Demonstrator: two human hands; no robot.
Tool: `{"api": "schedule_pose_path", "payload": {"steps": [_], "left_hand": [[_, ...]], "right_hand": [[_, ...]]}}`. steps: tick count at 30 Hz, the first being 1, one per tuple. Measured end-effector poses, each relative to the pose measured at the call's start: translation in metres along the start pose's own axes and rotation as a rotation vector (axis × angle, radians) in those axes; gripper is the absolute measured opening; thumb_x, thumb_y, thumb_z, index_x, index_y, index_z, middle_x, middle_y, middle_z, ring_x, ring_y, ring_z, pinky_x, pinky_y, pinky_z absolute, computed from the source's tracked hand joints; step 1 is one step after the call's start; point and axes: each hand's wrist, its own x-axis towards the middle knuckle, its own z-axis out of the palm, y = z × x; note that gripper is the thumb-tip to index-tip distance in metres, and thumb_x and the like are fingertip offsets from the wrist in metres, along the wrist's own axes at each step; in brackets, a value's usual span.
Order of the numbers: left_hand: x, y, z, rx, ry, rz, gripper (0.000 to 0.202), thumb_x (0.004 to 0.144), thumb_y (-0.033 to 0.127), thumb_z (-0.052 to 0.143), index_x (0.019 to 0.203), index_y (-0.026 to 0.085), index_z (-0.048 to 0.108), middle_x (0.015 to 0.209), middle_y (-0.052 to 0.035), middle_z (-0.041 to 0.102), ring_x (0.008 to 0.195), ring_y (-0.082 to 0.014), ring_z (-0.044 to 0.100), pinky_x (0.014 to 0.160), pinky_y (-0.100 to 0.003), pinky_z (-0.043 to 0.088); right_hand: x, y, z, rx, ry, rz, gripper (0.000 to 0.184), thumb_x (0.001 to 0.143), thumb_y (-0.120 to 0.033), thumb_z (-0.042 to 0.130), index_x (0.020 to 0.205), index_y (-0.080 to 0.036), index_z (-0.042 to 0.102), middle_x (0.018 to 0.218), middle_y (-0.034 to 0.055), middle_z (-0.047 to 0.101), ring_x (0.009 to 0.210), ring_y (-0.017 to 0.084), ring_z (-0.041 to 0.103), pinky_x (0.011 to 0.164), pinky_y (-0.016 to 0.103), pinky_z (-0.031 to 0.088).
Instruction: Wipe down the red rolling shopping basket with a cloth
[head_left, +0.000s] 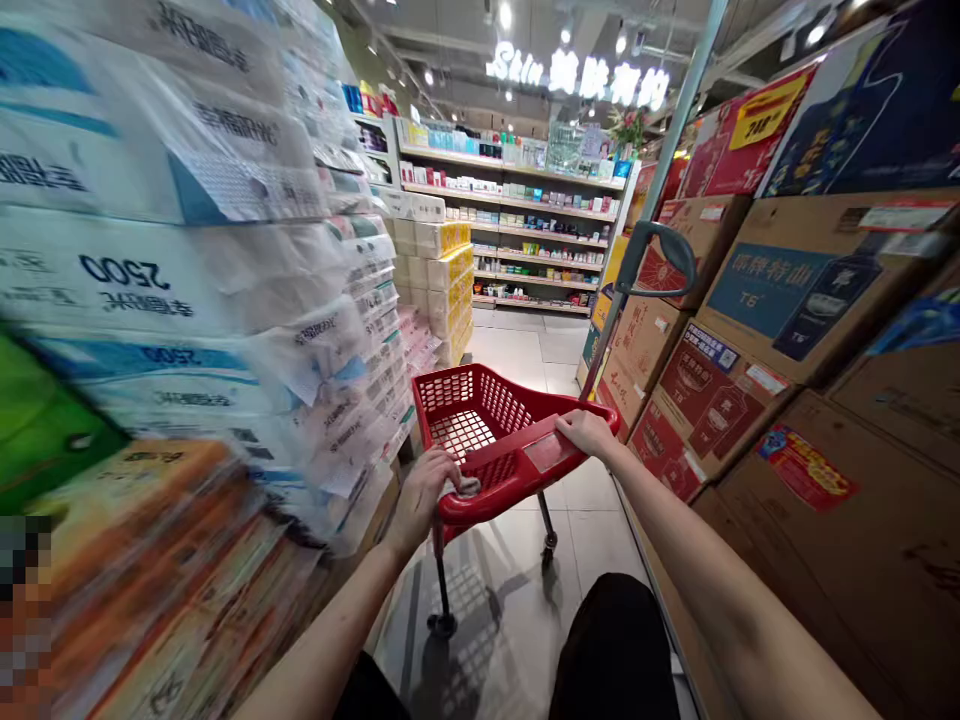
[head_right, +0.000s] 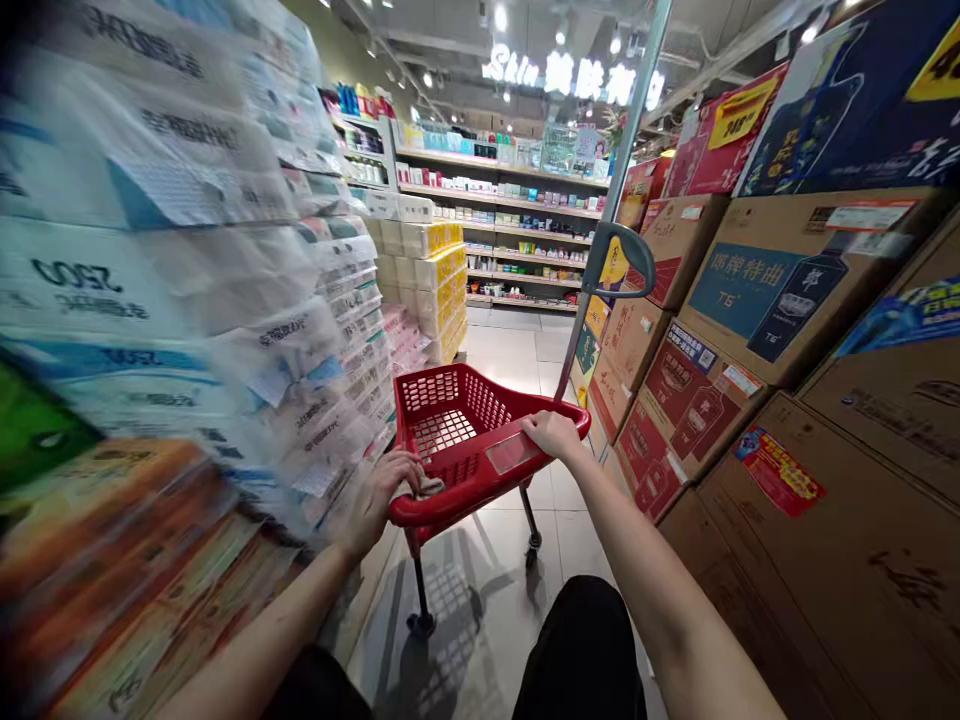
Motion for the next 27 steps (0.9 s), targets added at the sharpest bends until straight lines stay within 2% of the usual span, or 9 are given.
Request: {"api": "schedule_pose_path", "payload": {"steps": [4, 8, 11, 15, 20, 23, 27], "left_hand": [[0.002, 0.006, 0.004, 0.056, -0.019, -0.018, 0.042, 0.095, 0.032, 0.024, 0.069, 0.020, 0.054, 0.080, -0.0054, 0.058, 0.089, -0.0200, 0.050, 0.095, -0.039, 0.037], [0.001, 0.018, 0.014, 0.086, -0.015, -0.038, 0.043, 0.096, 0.031, 0.023, 0.070, 0.020, 0.055, 0.082, -0.0059, 0.059, 0.092, -0.0203, 0.049, 0.091, -0.037, 0.039], [0.000, 0.028, 0.027, 0.121, -0.009, -0.029, 0.044, 0.097, 0.030, 0.022, 0.070, 0.019, 0.055, 0.082, -0.0059, 0.059, 0.093, -0.0202, 0.049, 0.090, -0.037, 0.038], [0.001, 0.037, 0.043, 0.179, -0.074, 0.008, 0.042, 0.097, 0.030, 0.021, 0.074, 0.019, 0.055, 0.081, -0.0055, 0.059, 0.089, -0.0197, 0.049, 0.088, -0.037, 0.039], [0.008, 0.028, 0.045, 0.201, -0.172, 0.045, 0.043, 0.097, 0.030, 0.020, 0.080, 0.020, 0.058, 0.086, -0.0062, 0.062, 0.089, -0.0196, 0.051, 0.090, -0.037, 0.040], [0.013, 0.016, 0.043, 0.178, -0.145, 0.015, 0.043, 0.097, 0.030, 0.020, 0.083, 0.020, 0.059, 0.091, -0.0063, 0.063, 0.092, -0.0189, 0.053, 0.093, -0.037, 0.040], [0.014, 0.010, 0.045, 0.142, -0.047, -0.042, 0.043, 0.097, 0.032, 0.022, 0.085, 0.019, 0.061, 0.100, -0.0069, 0.064, 0.101, -0.0190, 0.054, 0.097, -0.036, 0.039]], "right_hand": [[-0.016, -0.018, 0.002, 0.009, 0.098, 0.101, 0.053, 0.095, -0.052, 0.030, 0.100, -0.023, 0.073, 0.097, 0.0096, 0.073, 0.092, 0.024, 0.065, 0.081, 0.034, 0.038], [-0.032, -0.034, 0.000, 0.078, 0.176, 0.069, 0.054, 0.088, -0.067, 0.036, 0.090, -0.031, 0.076, 0.102, 0.0066, 0.071, 0.099, 0.027, 0.061, 0.089, 0.039, 0.034], [-0.036, -0.033, -0.004, 0.066, 0.163, 0.092, 0.042, 0.087, -0.056, 0.044, 0.087, -0.030, 0.077, 0.102, 0.0071, 0.071, 0.100, 0.027, 0.059, 0.088, 0.039, 0.033], [-0.032, -0.012, -0.011, 0.017, 0.137, 0.026, 0.037, 0.088, -0.040, 0.042, 0.082, -0.025, 0.076, 0.096, 0.0063, 0.072, 0.091, 0.023, 0.059, 0.082, 0.034, 0.033], [-0.028, 0.008, -0.015, -0.020, 0.131, -0.071, 0.035, 0.087, -0.034, 0.042, 0.075, -0.023, 0.073, 0.099, 0.0022, 0.072, 0.087, 0.019, 0.059, 0.074, 0.029, 0.032], [-0.026, 0.008, -0.015, -0.039, 0.135, -0.101, 0.034, 0.087, -0.033, 0.042, 0.073, -0.024, 0.072, 0.100, 0.0009, 0.072, 0.090, 0.020, 0.058, 0.074, 0.029, 0.031], [-0.022, 0.004, -0.012, -0.046, 0.145, -0.087, 0.036, 0.088, -0.033, 0.041, 0.073, -0.023, 0.073, 0.095, 0.0022, 0.073, 0.088, 0.020, 0.059, 0.075, 0.029, 0.032]]}}
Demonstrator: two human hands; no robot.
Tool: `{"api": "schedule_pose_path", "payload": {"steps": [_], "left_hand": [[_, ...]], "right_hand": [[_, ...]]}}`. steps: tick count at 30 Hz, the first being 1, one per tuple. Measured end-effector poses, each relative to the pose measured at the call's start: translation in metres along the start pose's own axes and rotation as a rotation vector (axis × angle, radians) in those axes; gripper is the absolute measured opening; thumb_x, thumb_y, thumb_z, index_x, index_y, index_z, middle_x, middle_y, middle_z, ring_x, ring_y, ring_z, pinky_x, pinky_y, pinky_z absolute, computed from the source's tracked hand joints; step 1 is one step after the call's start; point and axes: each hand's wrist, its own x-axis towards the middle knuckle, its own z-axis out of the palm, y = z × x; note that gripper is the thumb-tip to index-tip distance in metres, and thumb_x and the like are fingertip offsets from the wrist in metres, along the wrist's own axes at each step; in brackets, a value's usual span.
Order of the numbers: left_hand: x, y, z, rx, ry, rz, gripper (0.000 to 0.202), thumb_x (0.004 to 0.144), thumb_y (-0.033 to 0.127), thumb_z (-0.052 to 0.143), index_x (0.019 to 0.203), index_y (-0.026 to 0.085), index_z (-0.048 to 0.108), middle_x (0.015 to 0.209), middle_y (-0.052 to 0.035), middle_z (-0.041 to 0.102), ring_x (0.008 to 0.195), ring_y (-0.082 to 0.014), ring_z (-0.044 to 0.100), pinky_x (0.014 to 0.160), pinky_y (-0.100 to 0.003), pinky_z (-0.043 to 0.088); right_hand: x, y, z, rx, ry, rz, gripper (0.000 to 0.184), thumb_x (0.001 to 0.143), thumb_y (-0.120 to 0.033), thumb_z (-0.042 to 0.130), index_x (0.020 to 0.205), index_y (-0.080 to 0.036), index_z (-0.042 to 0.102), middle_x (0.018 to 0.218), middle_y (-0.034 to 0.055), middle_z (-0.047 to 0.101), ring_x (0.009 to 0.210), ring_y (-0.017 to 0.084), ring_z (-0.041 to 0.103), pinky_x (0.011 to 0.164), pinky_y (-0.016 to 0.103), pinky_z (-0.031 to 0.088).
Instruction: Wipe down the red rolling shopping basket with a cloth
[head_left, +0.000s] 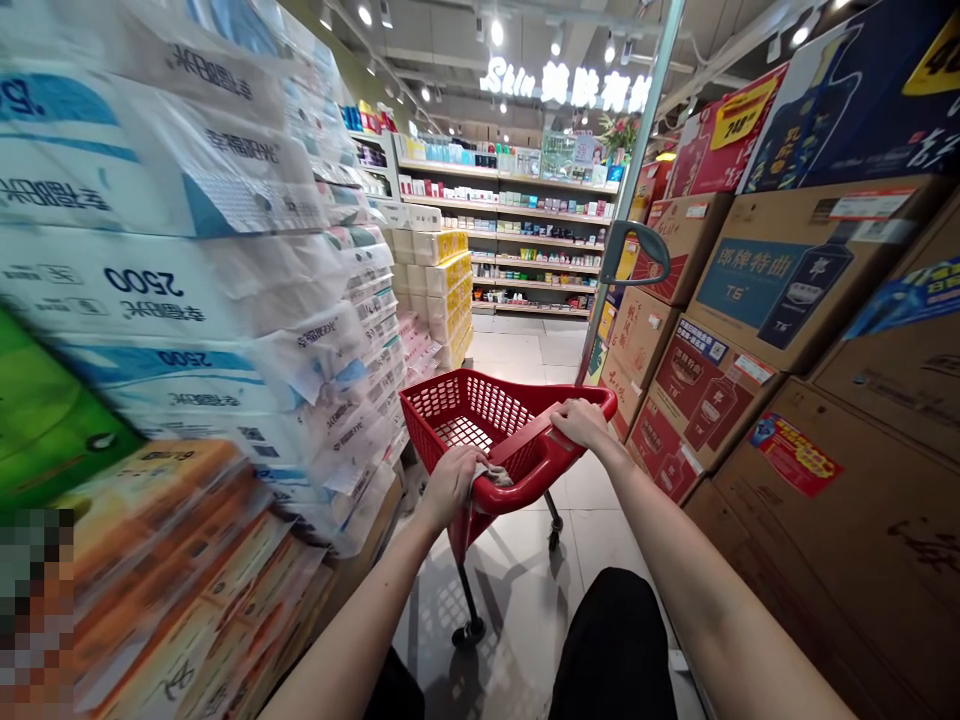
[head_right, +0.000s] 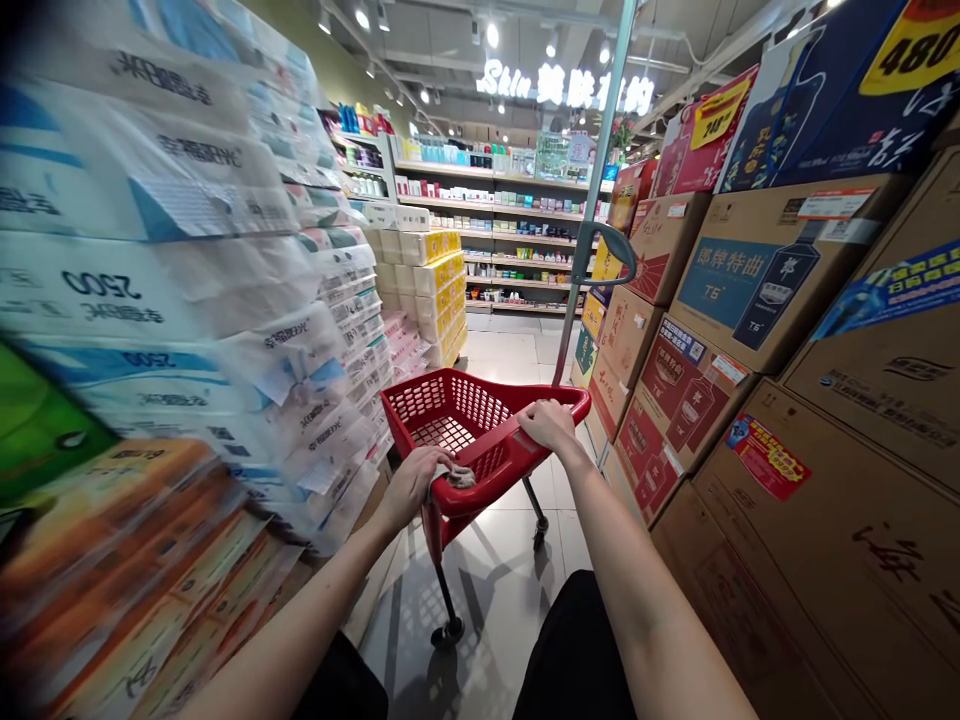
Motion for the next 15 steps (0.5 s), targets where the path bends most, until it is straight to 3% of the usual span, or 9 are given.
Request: {"api": "schedule_pose_path", "payload": {"steps": [7, 15], "left_hand": [[-0.010, 0.007, 0.006, -0.021, 0.087, -0.026, 0.040, 0.097, 0.032, 0.024, 0.089, 0.020, 0.061, 0.103, -0.0063, 0.063, 0.105, -0.0187, 0.052, 0.100, -0.037, 0.036], [-0.015, 0.008, 0.004, -0.042, 0.028, -0.094, 0.038, 0.096, 0.040, 0.031, 0.085, 0.020, 0.062, 0.091, -0.0047, 0.063, 0.093, -0.0184, 0.052, 0.093, -0.035, 0.040]], "right_hand": [[-0.001, -0.007, 0.004, 0.002, 0.030, 0.121, 0.040, 0.089, -0.039, 0.039, 0.082, -0.023, 0.075, 0.088, 0.0049, 0.073, 0.082, 0.020, 0.061, 0.075, 0.029, 0.035], [-0.001, -0.007, 0.005, -0.019, -0.006, 0.158, 0.044, 0.091, -0.041, 0.037, 0.085, -0.021, 0.076, 0.089, 0.0069, 0.072, 0.085, 0.019, 0.062, 0.074, 0.027, 0.037]]}}
